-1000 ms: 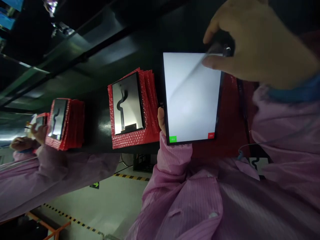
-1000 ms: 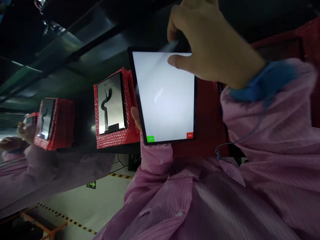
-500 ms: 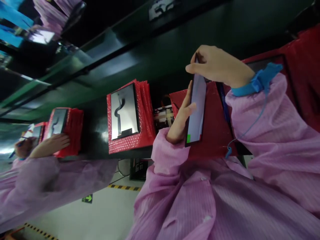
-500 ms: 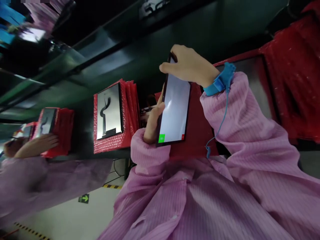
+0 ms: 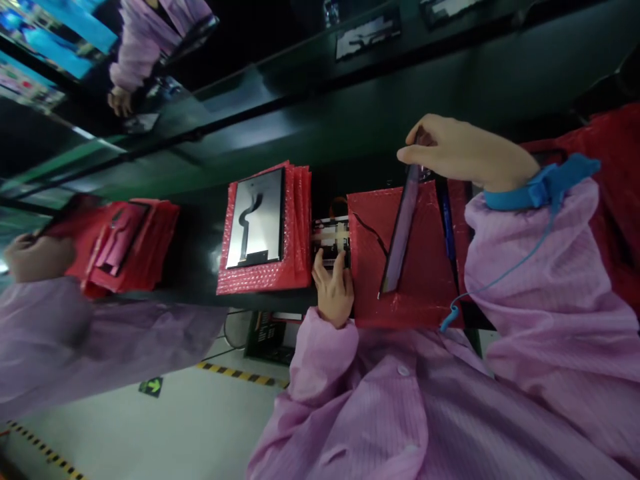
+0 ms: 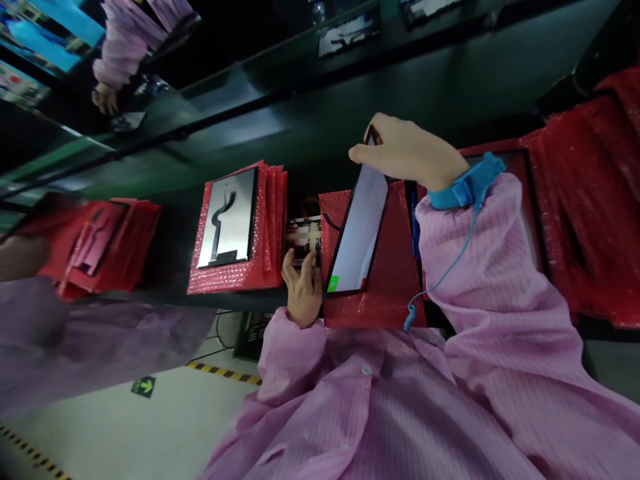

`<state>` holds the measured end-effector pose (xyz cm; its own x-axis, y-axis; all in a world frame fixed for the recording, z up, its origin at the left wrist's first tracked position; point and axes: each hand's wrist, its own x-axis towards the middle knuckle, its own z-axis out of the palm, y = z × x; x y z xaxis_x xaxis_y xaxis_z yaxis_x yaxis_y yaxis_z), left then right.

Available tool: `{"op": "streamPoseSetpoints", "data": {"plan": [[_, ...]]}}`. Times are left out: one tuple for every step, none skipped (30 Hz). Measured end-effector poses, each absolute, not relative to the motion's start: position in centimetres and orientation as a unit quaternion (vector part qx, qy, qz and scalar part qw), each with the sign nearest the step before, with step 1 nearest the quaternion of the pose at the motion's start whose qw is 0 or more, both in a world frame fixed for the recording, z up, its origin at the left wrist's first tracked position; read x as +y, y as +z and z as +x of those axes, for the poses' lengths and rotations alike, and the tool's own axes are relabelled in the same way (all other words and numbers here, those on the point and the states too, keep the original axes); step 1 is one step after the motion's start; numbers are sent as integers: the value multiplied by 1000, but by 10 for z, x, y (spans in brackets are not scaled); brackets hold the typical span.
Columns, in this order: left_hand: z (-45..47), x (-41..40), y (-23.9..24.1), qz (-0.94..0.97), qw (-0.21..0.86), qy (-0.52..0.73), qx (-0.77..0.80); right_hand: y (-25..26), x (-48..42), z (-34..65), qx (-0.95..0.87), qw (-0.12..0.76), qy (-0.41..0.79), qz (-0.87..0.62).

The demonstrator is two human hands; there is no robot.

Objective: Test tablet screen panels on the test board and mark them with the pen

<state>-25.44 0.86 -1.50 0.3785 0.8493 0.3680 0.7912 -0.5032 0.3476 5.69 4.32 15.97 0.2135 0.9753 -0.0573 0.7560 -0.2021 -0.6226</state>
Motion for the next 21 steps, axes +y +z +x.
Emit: {"op": "streamPoseSetpoints", "data": {"plan": [[-253,9,-14,833,58,247,491,159,43,57,-586,242,226,-740],[-252,9,-12,837,58,239,488,158,44,57,-585,244,223,-740],[-251,9,-11,839,59,234,487,157,44,57,-584,245,222,-741],[-251,9,-10,841,60,232,486,155,45,58,-583,246,220,-742],[-250,9,-10,841,62,231,485,154,46,59,-581,248,218,-744],[-250,9,-9,842,64,231,484,153,46,59,-580,249,217,-745],[-249,9,-9,842,66,230,484,152,47,60,-581,250,216,-744],[-249,8,-10,842,66,228,485,151,47,60,-582,250,215,-743],[-249,8,-10,841,66,227,487,151,46,60,-585,250,216,-740],[-249,8,-10,841,65,225,488,152,46,60,-587,249,218,-739],[-248,9,-10,841,64,223,489,153,46,60,-588,246,220,-738],[-248,9,-10,841,63,220,490,154,45,60,-588,244,223,-739],[-248,9,-10,842,62,217,490,154,45,59,-585,241,225,-741],[-247,10,-10,842,63,215,491,155,45,59,-582,238,226,-744],[-247,10,-10,840,66,214,494,156,45,59,-579,234,226,-747],[-247,10,-9,839,71,213,496,156,45,59,-577,229,225,-751],[-247,11,-9,838,77,215,496,156,45,59,-575,227,223,-754],[-247,11,-9,837,82,218,496,156,45,58,-575,227,220,-755],[-248,11,-9,837,87,221,493,155,44,58,-575,231,213,-755],[-248,11,-10,838,90,225,489,155,43,56,-574,237,205,-757],[-249,12,-10,842,91,232,479,156,41,55,-566,247,194,-762]]}}
